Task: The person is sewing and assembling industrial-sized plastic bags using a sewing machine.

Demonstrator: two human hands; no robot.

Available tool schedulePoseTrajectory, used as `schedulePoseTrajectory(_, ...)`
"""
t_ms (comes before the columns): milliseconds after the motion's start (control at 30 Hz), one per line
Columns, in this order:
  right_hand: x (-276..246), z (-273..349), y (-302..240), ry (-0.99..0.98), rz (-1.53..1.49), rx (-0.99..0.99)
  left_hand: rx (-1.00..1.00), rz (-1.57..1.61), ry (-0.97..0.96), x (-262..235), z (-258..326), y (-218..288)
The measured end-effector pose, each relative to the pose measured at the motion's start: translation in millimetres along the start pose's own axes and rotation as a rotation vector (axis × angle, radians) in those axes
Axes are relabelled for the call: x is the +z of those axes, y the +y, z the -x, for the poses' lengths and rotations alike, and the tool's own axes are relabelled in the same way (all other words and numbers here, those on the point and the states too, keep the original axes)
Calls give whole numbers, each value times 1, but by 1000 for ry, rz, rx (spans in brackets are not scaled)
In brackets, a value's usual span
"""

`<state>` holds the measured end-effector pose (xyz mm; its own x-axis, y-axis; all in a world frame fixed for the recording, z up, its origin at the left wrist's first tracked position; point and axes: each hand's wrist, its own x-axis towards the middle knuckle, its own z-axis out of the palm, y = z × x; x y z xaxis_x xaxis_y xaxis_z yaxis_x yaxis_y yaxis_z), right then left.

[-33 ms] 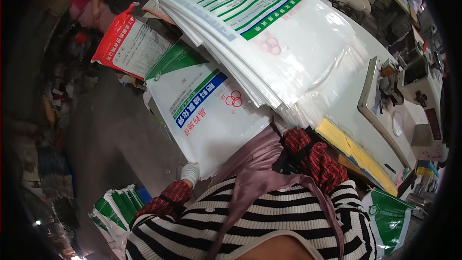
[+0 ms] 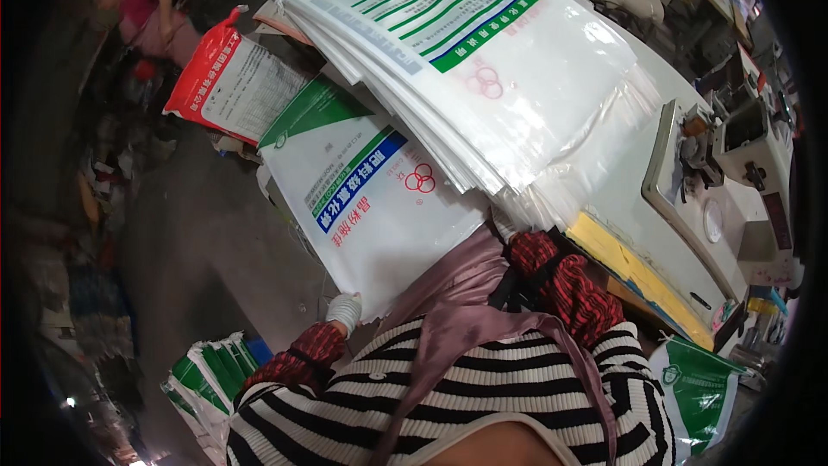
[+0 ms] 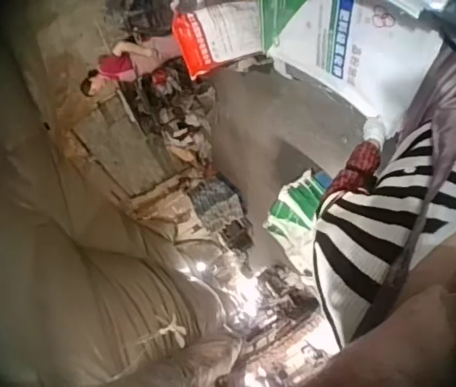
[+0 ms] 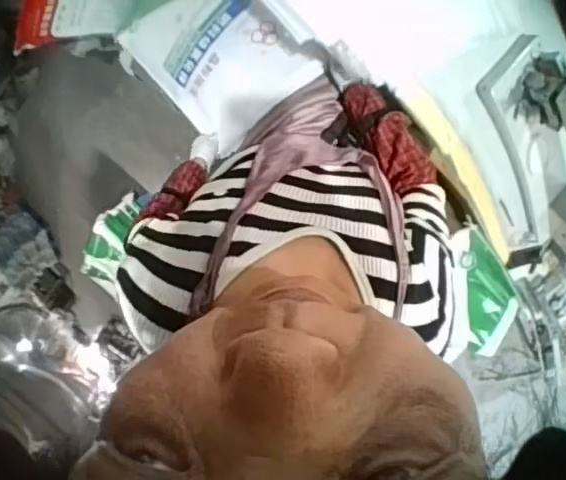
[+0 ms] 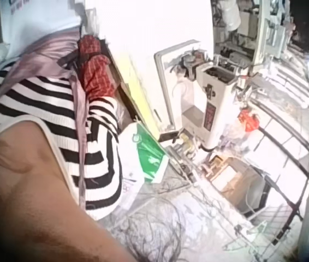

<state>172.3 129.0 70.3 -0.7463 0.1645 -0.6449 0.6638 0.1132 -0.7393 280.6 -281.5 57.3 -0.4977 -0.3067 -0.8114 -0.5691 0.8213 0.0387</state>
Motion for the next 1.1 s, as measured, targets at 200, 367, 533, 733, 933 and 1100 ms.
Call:
schedulePoseTrajectory(200, -25, 9, 18, -14, 790, -242, 235, -724, 286, -77, 39, 113)
schedulePoseTrajectory(367, -46, 41, 26, -82, 903, -237, 1322, 370, 706, -129, 77, 302)
schedulePoseTrajectory(533, -71, 90, -8, -102, 441, -610, 1862, -16, 732, -41, 151, 466)
schedulePoseTrajectory(733, -132, 104, -35, 195, -578, -495, 1560, -232, 673, 8, 146, 536)
schedulePoseTrajectory(933, -180, 36, -50, 493, -667, -354, 1495, 191, 246, -2, 98, 531)
schedulePoseTrajectory(1100, -185, -7, -75, 448, -545, -466, 1418, 292, 126, -6, 104, 532)
